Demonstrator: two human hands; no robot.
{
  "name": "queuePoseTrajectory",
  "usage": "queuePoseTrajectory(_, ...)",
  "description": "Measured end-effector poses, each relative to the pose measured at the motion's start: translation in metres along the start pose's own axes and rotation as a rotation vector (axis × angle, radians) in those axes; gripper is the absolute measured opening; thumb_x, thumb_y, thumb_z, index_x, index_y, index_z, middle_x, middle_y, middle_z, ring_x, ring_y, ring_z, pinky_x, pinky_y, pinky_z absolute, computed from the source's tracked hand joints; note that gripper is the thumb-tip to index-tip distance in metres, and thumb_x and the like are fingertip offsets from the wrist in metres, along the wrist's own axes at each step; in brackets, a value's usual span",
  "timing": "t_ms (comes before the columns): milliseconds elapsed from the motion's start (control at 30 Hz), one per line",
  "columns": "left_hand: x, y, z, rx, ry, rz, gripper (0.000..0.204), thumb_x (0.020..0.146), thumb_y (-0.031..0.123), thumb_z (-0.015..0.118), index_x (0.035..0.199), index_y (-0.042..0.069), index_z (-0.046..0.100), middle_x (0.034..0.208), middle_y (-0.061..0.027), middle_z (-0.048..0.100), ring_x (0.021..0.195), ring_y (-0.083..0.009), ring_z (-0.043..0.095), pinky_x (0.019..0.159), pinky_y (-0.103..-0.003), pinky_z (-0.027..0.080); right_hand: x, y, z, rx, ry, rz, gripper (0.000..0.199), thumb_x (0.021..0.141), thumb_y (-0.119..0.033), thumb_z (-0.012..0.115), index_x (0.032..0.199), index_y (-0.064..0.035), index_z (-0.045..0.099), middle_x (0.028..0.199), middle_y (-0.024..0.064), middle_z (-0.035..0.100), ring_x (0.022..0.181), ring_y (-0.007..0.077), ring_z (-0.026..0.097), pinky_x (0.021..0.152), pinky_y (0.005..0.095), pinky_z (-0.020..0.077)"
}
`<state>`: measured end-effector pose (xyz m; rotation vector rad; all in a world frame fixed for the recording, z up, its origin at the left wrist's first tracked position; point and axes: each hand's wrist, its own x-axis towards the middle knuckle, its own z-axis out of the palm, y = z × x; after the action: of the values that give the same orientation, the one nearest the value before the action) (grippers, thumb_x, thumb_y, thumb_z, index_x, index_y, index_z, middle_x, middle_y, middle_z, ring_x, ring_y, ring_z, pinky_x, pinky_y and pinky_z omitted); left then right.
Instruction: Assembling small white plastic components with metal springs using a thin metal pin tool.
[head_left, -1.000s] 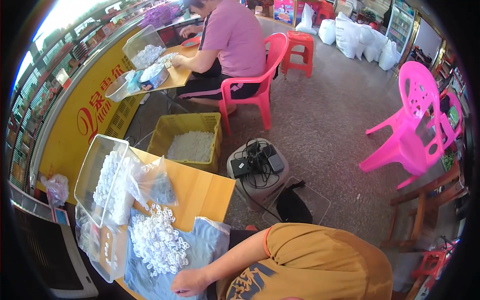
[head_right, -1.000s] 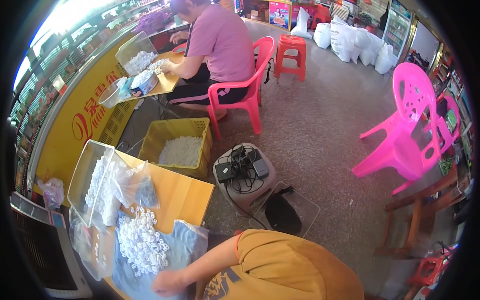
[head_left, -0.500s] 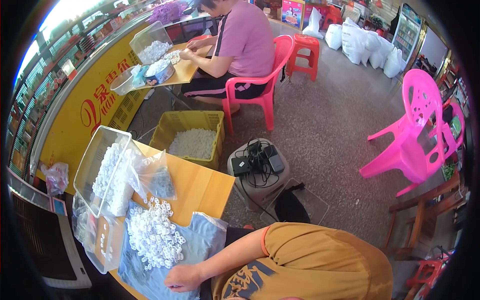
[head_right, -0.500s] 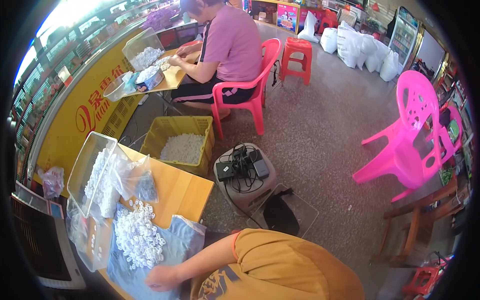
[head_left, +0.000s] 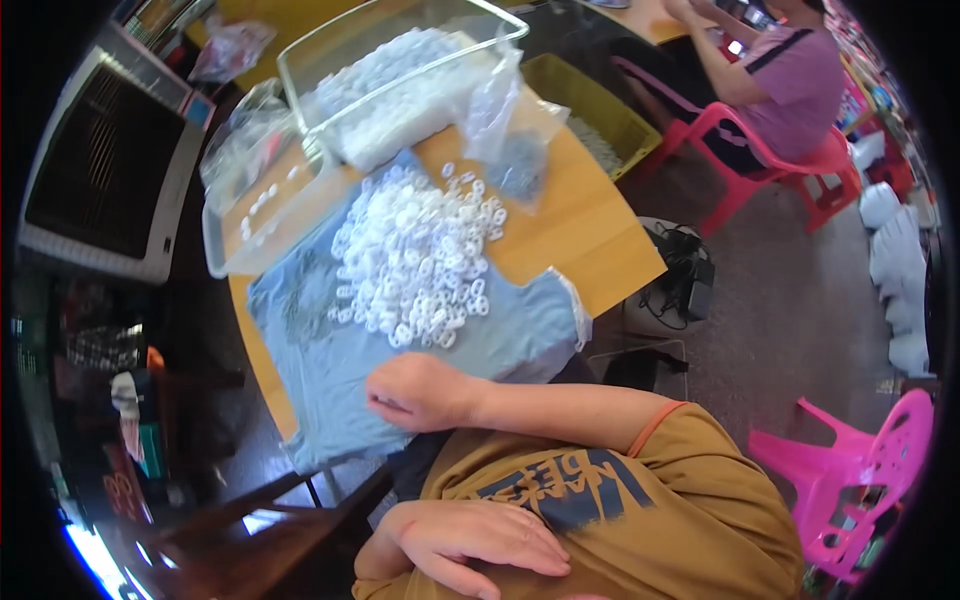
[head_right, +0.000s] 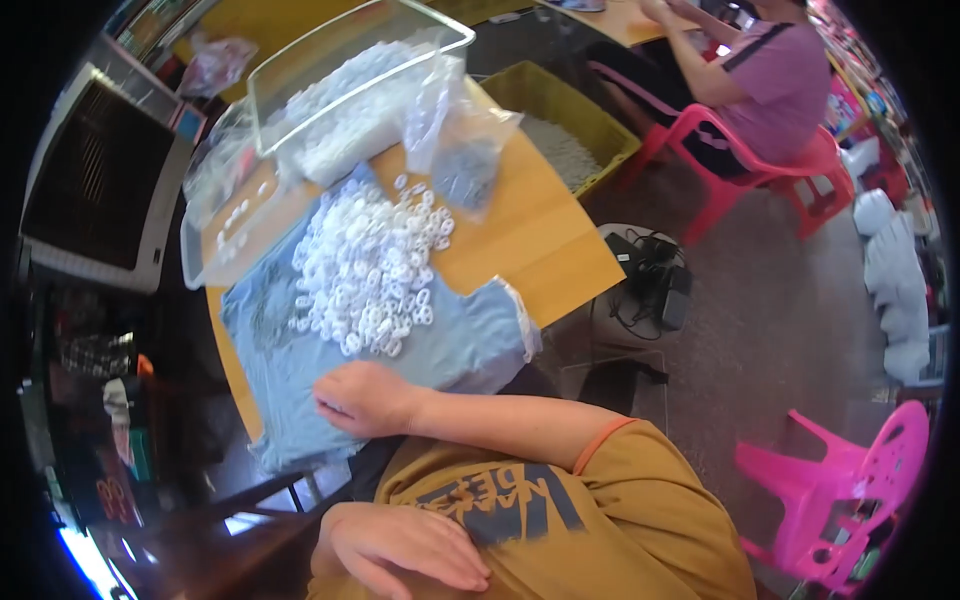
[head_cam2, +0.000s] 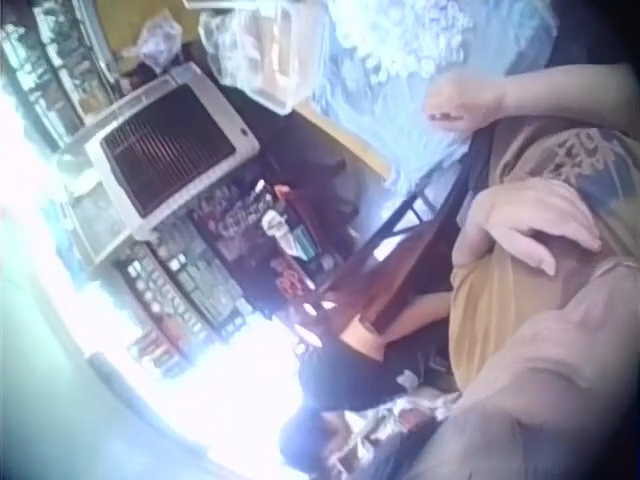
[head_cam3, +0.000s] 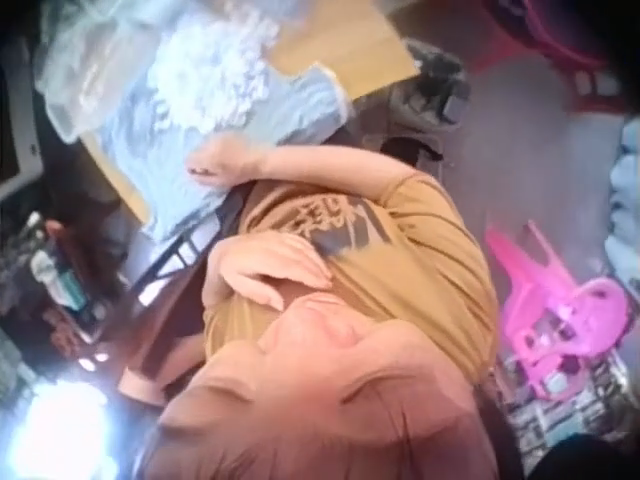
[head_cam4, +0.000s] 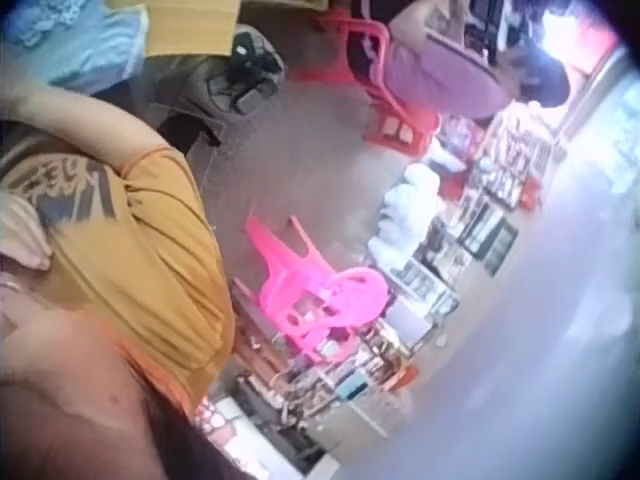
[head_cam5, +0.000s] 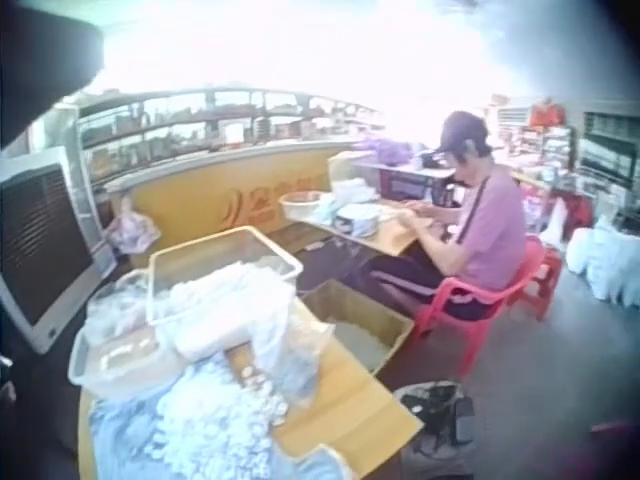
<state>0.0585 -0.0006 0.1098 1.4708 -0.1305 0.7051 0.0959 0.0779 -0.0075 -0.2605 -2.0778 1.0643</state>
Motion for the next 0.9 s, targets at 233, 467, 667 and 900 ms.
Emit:
queuePoseTrajectory(233,0.055,-0.034,-0.061,-0.193,-0.344,0.038,0.045,0.086,0.023,0.058,0.115,-0.011,0.051,0.11,-0.0241,0.057,0.098,-0.0374,0.056,0.083,-0.044,0.044,-0.019,0.013,0.016,0.012,0.087,-0.05,0.014,0.07,-0.014,0.06,0.065,-0.0074,0.048,0.062,0.0127,0.049,0.059,0.0332,0.051,0.053,0.0425,0.0406)
queuePoseTrajectory(467,-0.012,-0.003,-0.121,0.145,-0.246,-0.072,0.041,0.087,0.025,0.053,0.116,-0.004,0.053,0.111,-0.0205,0.057,0.104,-0.0339,0.052,0.087,-0.041,0.04,-0.015,-0.051,-0.079,0.541,0.185,-0.131,0.021,0.086,-0.021,0.052,0.091,-0.0038,0.063,0.093,0.0119,0.065,0.085,0.0203,0.061,0.073,0.0329,0.0491)
queuePoseTrajectory(667,-0.016,0.009,-0.095,0.416,0.741,-0.464,0.026,0.086,0.009,0.05,0.108,-0.003,0.057,0.097,-0.0146,0.062,0.088,-0.0223,0.057,0.085,-0.037,0.043,-0.053,0.016,-0.114,-0.808,0.561,0.074,0.028,0.073,-0.017,0.058,0.096,-0.0039,0.05,0.097,0.0122,0.047,0.092,0.0298,0.048,0.084,0.041,0.0369)
queuePoseTrajectory(900,0.009,0.007,-0.071,0.706,0.754,-0.651,0.025,0.092,0.019,0.048,0.104,-0.001,0.056,0.092,-0.012,0.06,0.086,-0.0203,0.055,0.081,-0.035,0.043,-0.055,0.032,-0.107,-0.866,0.493,0.142,0.033,0.071,-0.019,0.058,0.099,-0.0032,0.048,0.109,0.0159,0.05,0.099,0.032,0.05,0.084,0.0427,0.0424)
